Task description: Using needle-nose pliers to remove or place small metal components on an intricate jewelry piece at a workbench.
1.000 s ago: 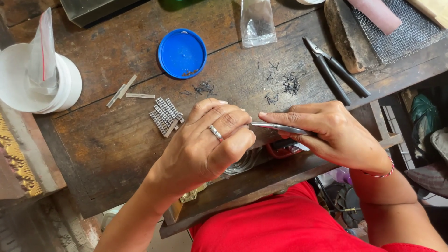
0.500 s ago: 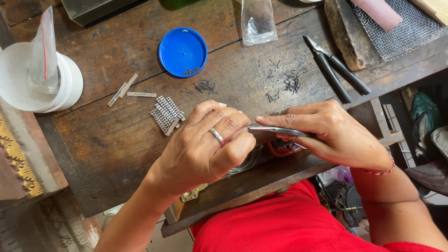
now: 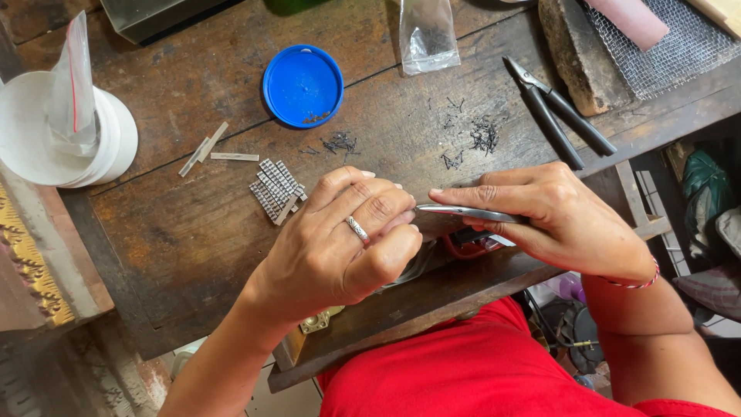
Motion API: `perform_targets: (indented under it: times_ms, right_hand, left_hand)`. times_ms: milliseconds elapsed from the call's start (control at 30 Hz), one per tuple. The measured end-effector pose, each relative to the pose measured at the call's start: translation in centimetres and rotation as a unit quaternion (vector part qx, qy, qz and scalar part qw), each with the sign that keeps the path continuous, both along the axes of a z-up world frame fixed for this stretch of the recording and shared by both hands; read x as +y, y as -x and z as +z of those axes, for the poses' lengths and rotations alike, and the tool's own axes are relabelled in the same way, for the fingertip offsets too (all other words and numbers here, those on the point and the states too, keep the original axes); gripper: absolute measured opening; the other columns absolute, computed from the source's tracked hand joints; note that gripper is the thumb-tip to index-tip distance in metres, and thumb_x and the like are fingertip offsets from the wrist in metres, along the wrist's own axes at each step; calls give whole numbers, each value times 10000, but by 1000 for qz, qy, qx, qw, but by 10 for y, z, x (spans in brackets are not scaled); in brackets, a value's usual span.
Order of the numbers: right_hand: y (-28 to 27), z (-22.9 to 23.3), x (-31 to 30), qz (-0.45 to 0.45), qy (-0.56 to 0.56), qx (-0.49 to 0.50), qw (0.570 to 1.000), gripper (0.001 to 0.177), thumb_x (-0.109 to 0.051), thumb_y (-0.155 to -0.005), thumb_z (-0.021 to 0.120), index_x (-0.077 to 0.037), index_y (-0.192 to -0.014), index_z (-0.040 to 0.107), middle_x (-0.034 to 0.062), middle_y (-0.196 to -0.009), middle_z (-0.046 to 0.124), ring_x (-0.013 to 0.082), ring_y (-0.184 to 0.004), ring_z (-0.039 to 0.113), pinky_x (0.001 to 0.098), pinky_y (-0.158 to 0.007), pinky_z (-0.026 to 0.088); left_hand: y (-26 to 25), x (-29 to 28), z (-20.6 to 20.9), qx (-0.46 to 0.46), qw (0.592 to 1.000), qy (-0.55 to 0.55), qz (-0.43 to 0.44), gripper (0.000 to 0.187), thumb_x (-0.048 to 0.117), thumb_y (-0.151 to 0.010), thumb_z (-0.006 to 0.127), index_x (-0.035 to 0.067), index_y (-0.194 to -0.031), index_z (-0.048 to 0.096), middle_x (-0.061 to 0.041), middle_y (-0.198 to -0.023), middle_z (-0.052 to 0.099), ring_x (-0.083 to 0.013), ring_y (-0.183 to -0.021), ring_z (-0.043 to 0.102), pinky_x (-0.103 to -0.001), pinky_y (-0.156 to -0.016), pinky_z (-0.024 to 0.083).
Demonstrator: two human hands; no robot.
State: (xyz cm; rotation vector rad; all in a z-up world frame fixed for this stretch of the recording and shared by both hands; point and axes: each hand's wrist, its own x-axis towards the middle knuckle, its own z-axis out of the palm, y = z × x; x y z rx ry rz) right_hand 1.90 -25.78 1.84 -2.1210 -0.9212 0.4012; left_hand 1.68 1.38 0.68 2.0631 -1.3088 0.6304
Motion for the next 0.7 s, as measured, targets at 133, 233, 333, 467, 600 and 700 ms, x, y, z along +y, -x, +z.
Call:
perform_targets:
  times_ms: [133,233,333,467,600,700]
  right_hand:
    - [0,-2,2,-6,-4,8,1000,408,-221,-1031,475,-103,-1396,614,89,-1048,766,224,-827,761,305,-743,553]
    - [0,-2,3,-5,-8,6,1000,402,-220,-1030,480,-98,-1388,617,98,-1086,772,230,-864,775,306,-754,560]
    - [0,-3,3,-4,-6,13,1000,407,-220,-1031,479,-110,-1398,615,78,-996,763,212,-793,758,302,-725,550]
    - [2,-5,4,-10,-10,21,1000,399,-194,-1012,537,-116,-1394,619,66,-986,761,191,-756,741,288,-708,546]
    - [8,-13,5,-57,-20,3,998,395,-155,-993,606,-105,-1384,636,44,-774,661,174,-610,617,283,-613,467]
    - [10,-17,7,-62,-50,15,997,380,-118,-977,624,-94,-1356,643,57,-951,776,168,-737,733,265,-716,542]
  left_hand:
    - [0,-1,0,-2,1000,2,-1,162,-25,-1036,578,64,-1071,447,-158,-1011,684,-309,-868,701,-459,-862,549]
    - [-1,0,0,0,1000,4,-5,168,-38,-1029,575,64,-1068,447,-161,-1002,674,-312,-861,688,-457,-860,542]
    - [0,0,-1,-2,1000,2,-8,170,-33,-1039,574,65,-1074,440,-162,-993,676,-315,-856,691,-459,-854,543]
    - [2,0,-2,7,1000,-6,0,173,-15,-1046,585,69,-1093,441,-160,-1020,683,-318,-893,706,-465,-890,542]
    - [8,-2,-11,163,984,74,-5,268,-122,-1004,622,13,-1175,465,-163,-1131,648,-351,-991,674,-495,-964,477]
    - [18,-13,-12,305,931,189,66,235,14,-993,661,28,-1192,538,-85,-1065,691,-242,-993,715,-349,-957,566]
